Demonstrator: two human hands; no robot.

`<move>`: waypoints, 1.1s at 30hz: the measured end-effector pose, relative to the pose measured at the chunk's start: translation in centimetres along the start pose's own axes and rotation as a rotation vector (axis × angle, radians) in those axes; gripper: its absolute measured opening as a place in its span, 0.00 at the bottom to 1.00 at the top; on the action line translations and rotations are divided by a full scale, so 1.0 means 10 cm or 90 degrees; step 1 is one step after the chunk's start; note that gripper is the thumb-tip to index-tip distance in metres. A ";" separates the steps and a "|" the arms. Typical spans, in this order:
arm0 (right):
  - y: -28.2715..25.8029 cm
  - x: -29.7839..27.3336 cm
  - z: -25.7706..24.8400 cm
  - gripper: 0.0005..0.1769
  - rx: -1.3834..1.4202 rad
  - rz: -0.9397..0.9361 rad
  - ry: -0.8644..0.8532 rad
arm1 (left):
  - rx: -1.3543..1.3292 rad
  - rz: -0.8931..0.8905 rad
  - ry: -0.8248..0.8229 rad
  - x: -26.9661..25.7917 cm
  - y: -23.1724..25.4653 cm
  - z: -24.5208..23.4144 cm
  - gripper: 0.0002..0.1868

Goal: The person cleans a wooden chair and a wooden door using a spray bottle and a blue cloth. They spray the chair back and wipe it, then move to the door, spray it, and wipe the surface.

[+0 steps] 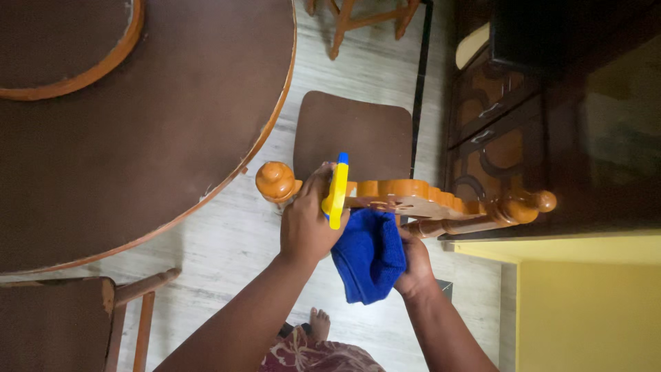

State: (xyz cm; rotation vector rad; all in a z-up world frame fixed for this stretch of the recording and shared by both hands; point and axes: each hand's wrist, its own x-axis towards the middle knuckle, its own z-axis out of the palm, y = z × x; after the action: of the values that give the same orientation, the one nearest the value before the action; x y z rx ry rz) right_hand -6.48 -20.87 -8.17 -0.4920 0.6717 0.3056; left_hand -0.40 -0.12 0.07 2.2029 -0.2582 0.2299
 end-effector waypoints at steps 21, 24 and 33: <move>0.31 1.73 -0.62 0.41 0.086 0.033 -0.164 | -0.093 -0.098 -0.120 0.10 -0.09 -0.05 0.41; 0.38 1.95 -0.59 0.37 0.073 -0.004 -0.296 | -0.072 -0.060 -0.096 0.12 -0.08 -0.06 0.41; 0.64 2.44 -0.94 0.26 0.057 0.027 -0.246 | -0.028 -0.064 -0.109 0.16 -0.16 0.01 0.43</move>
State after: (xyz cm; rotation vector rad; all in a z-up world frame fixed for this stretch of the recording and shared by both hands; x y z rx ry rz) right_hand 4.15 -17.70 -32.75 -0.3211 0.3173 0.3964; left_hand 1.52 0.53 -0.80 2.1879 -0.2431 -0.0206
